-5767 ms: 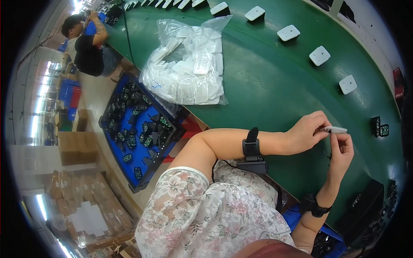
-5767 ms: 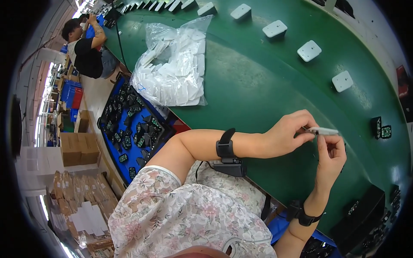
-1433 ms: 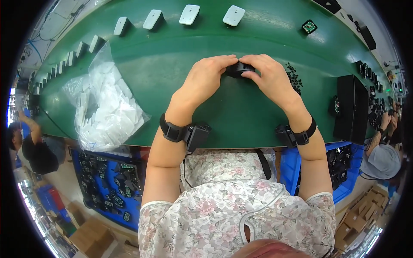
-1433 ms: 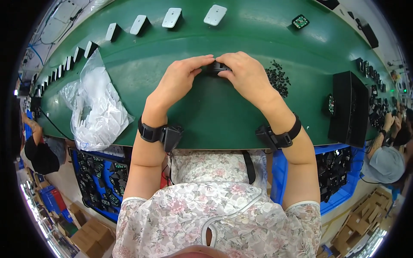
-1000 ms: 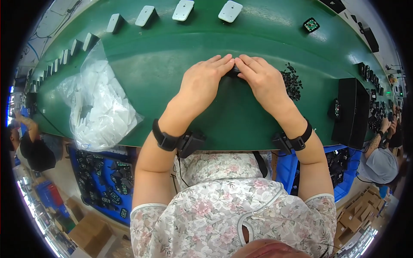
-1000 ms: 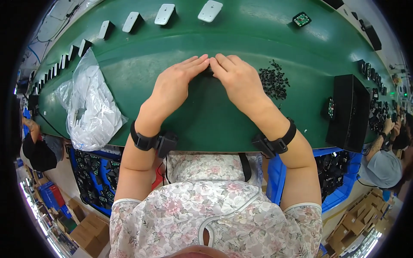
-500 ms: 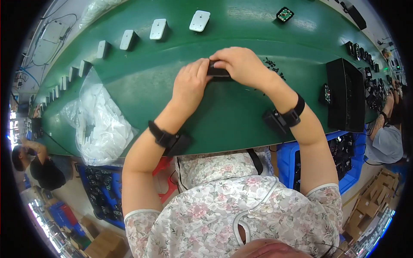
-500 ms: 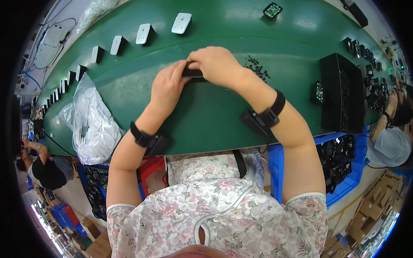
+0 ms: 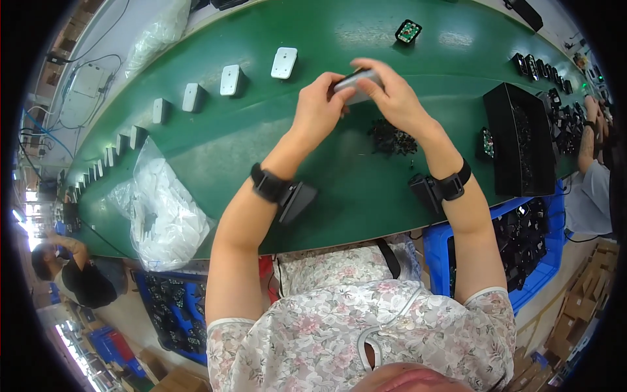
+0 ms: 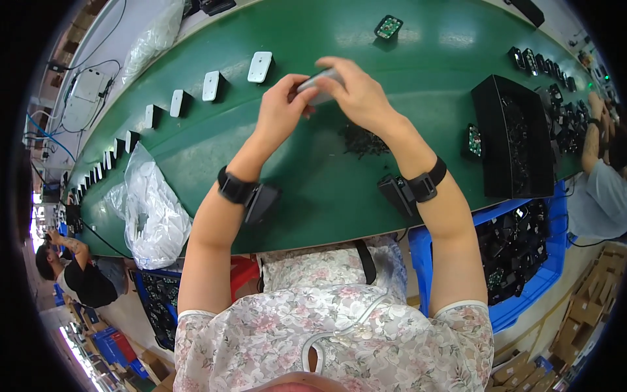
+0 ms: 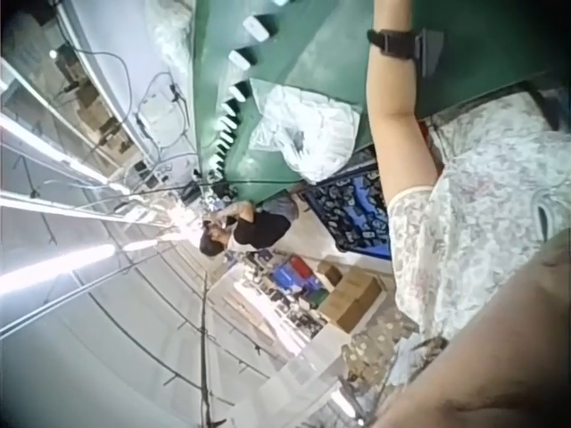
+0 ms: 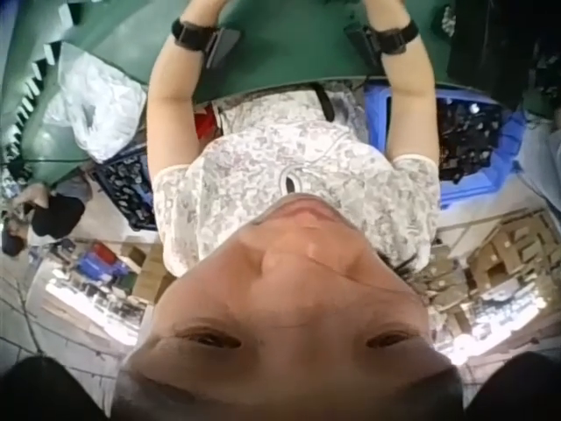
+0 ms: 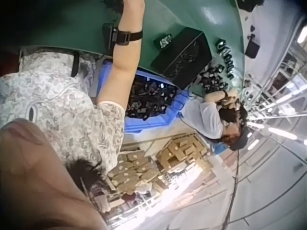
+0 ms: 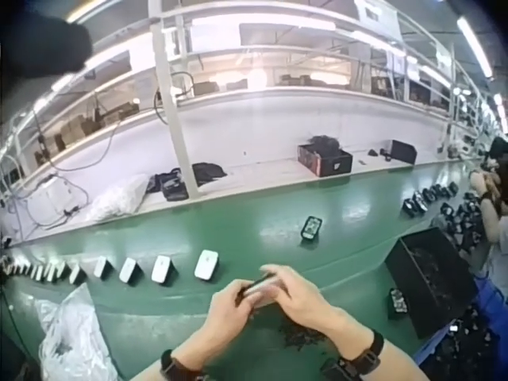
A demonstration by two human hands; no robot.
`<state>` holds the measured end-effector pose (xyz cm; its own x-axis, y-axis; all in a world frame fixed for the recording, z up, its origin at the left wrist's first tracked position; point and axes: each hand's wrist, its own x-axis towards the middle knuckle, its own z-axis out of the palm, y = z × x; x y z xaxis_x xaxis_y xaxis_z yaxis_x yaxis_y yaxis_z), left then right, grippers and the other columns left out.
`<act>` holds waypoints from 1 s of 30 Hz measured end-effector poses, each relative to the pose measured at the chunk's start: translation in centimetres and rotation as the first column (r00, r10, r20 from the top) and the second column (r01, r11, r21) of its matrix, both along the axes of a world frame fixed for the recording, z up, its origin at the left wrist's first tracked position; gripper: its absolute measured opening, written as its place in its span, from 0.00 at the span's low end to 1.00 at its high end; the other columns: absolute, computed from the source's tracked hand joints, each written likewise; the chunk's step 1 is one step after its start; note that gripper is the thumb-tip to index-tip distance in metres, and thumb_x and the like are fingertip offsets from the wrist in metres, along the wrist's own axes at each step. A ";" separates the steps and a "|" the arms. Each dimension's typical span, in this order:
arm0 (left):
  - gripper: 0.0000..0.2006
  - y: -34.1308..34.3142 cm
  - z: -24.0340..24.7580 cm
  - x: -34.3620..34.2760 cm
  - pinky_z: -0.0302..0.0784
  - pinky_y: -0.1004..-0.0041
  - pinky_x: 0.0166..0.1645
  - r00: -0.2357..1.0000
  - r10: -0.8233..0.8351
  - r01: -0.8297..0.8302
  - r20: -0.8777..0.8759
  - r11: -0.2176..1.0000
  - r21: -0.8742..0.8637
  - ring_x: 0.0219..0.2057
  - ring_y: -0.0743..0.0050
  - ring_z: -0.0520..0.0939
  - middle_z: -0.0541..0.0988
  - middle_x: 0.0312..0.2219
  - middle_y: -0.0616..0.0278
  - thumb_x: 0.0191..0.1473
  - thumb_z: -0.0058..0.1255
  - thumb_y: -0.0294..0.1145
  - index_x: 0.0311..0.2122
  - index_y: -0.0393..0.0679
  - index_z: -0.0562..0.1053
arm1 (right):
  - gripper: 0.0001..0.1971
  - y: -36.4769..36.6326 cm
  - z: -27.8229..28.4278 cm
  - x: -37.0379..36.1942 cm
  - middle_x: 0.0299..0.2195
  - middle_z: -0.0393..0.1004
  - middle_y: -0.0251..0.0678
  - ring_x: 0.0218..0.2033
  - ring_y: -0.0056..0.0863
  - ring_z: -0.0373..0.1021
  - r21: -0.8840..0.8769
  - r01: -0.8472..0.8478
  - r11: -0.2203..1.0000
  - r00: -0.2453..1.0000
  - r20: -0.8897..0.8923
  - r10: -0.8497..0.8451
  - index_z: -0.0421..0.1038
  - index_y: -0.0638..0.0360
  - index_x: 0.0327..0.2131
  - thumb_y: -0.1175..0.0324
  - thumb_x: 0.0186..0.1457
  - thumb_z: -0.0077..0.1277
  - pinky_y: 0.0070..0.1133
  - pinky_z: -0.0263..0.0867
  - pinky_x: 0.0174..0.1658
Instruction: The person picks up a white plastic cover, inserts a small black component into it by hand, and then presses the cover onto a black electronic base. Finally, the person places the assembled unit onto the green workbench.
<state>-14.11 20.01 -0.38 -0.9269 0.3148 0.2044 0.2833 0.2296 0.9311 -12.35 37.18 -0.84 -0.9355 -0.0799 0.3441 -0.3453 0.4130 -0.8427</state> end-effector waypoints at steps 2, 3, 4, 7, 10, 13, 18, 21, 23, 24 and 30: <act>0.12 1.2 -0.6 -2.5 0.72 0.78 0.22 0.987 0.086 -0.089 0.132 0.996 0.018 0.18 0.77 0.78 0.77 0.22 0.57 0.53 0.51 0.30 0.38 0.30 0.70 | 0.17 0.8 0.5 0.6 0.38 0.69 0.31 0.37 0.25 0.66 0.068 0.128 0.990 0.986 -0.116 -0.119 0.68 0.55 0.47 0.60 0.54 0.51 0.21 0.63 0.41; 0.14 1.3 -1.2 -4.2 0.73 0.78 0.21 0.978 0.116 -0.118 0.173 0.993 0.002 0.17 0.75 0.79 0.78 0.22 0.55 0.54 0.51 0.31 0.36 0.27 0.70 | 0.19 1.4 1.3 1.6 0.38 0.68 0.32 0.37 0.26 0.66 0.154 0.160 0.975 0.987 -0.014 -0.160 0.69 0.56 0.46 0.60 0.52 0.54 0.21 0.63 0.41; 0.14 1.3 -2.0 -5.9 0.73 0.78 0.21 0.978 0.129 -0.131 0.166 0.991 0.002 0.17 0.75 0.79 0.78 0.22 0.55 0.54 0.51 0.31 0.36 0.27 0.70 | 0.20 1.7 1.8 2.6 0.37 0.68 0.32 0.37 0.27 0.65 0.244 0.181 0.953 0.975 0.084 -0.207 0.69 0.56 0.45 0.60 0.49 0.57 0.21 0.63 0.41; 0.15 2.0 -4.1 -9.5 0.74 0.79 0.23 0.922 0.156 -0.176 0.354 0.984 0.026 0.18 0.74 0.79 0.78 0.22 0.52 0.57 0.47 0.34 0.35 0.26 0.71 | 0.21 2.6 0.6 4.8 0.34 0.66 0.34 0.37 0.30 0.64 0.485 -0.008 0.875 1.000 0.030 -0.008 0.70 0.56 0.41 0.62 0.42 0.61 0.24 0.63 0.42; 0.16 3.0 -4.1 -10.5 0.74 0.79 0.22 0.890 0.198 -0.211 0.412 0.977 -0.014 0.18 0.72 0.78 0.78 0.23 0.51 0.57 0.47 0.34 0.35 0.26 0.71 | 0.20 2.4 -0.3 6.1 0.33 0.66 0.36 0.38 0.35 0.64 0.488 -0.089 0.868 0.996 0.030 0.085 0.71 0.56 0.38 0.65 0.38 0.63 0.26 0.62 0.43; 0.16 3.0 -3.5 -11.4 0.72 0.79 0.18 0.879 0.176 -0.152 0.443 0.984 -0.090 0.15 0.73 0.77 0.78 0.21 0.50 0.57 0.47 0.34 0.34 0.26 0.71 | 0.13 2.2 -0.9 6.0 0.31 0.66 0.35 0.38 0.35 0.64 0.461 -0.097 0.882 0.995 0.036 0.090 0.71 0.58 0.32 0.71 0.40 0.61 0.26 0.62 0.42; 0.21 2.1 -3.3 -11.9 0.68 0.74 0.14 0.907 0.245 -0.109 0.342 0.922 -0.372 0.12 0.75 0.75 0.77 0.15 0.54 0.52 0.51 0.43 0.21 0.30 0.74 | 0.07 1.8 -1.5 5.6 0.27 0.65 0.36 0.34 0.35 0.64 0.409 -0.152 0.900 0.987 0.011 0.162 0.68 0.62 0.26 0.76 0.42 0.57 0.27 0.62 0.37; 0.23 1.8 -4.3 -11.5 0.73 0.67 0.22 0.922 0.385 -0.352 -0.033 0.801 -0.485 0.18 0.60 0.79 0.78 0.18 0.51 0.51 0.51 0.48 0.33 0.30 0.70 | 0.06 1.4 -1.4 5.5 0.25 0.63 0.39 0.29 0.37 0.63 0.398 -0.136 0.907 0.990 0.025 0.138 0.66 0.64 0.26 0.79 0.43 0.54 0.26 0.60 0.33; 0.24 1.2 -3.7 -8.6 0.74 0.63 0.27 0.850 0.386 -0.519 -0.358 0.727 -0.449 0.24 0.51 0.80 0.78 0.21 0.50 0.52 0.51 0.49 0.40 0.35 0.65 | 0.06 1.4 -1.5 5.4 0.25 0.63 0.39 0.30 0.37 0.63 0.404 -0.148 0.903 0.986 -0.010 0.166 0.66 0.64 0.27 0.79 0.44 0.53 0.26 0.60 0.33; 0.24 0.7 -1.7 -6.4 0.73 0.62 0.29 0.855 0.351 -0.499 -0.381 0.757 -0.423 0.26 0.47 0.79 0.78 0.22 0.49 0.52 0.51 0.48 0.42 0.38 0.63 | 0.06 1.4 -1.5 5.4 0.25 0.63 0.40 0.30 0.37 0.63 0.407 -0.128 0.905 0.986 -0.047 0.160 0.66 0.65 0.27 0.79 0.45 0.52 0.26 0.61 0.33; 0.16 -7.3 -0.4 5.4 0.72 0.65 0.25 0.793 0.169 -0.453 -0.586 0.806 -0.380 0.25 0.57 0.79 0.76 0.25 0.58 0.50 0.54 0.41 0.38 0.43 0.65 | 0.02 2.4 -1.6 5.4 0.27 0.68 0.41 0.29 0.35 0.65 0.346 -0.054 0.937 0.998 -0.010 0.061 0.66 0.64 0.31 0.76 0.54 0.46 0.24 0.62 0.35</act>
<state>-8.71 12.69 -0.79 -0.7937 0.2133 0.5697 0.5009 0.7606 0.4130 -7.00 39.56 -2.48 -0.9189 -0.2504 0.3049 -0.3927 0.6562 -0.6444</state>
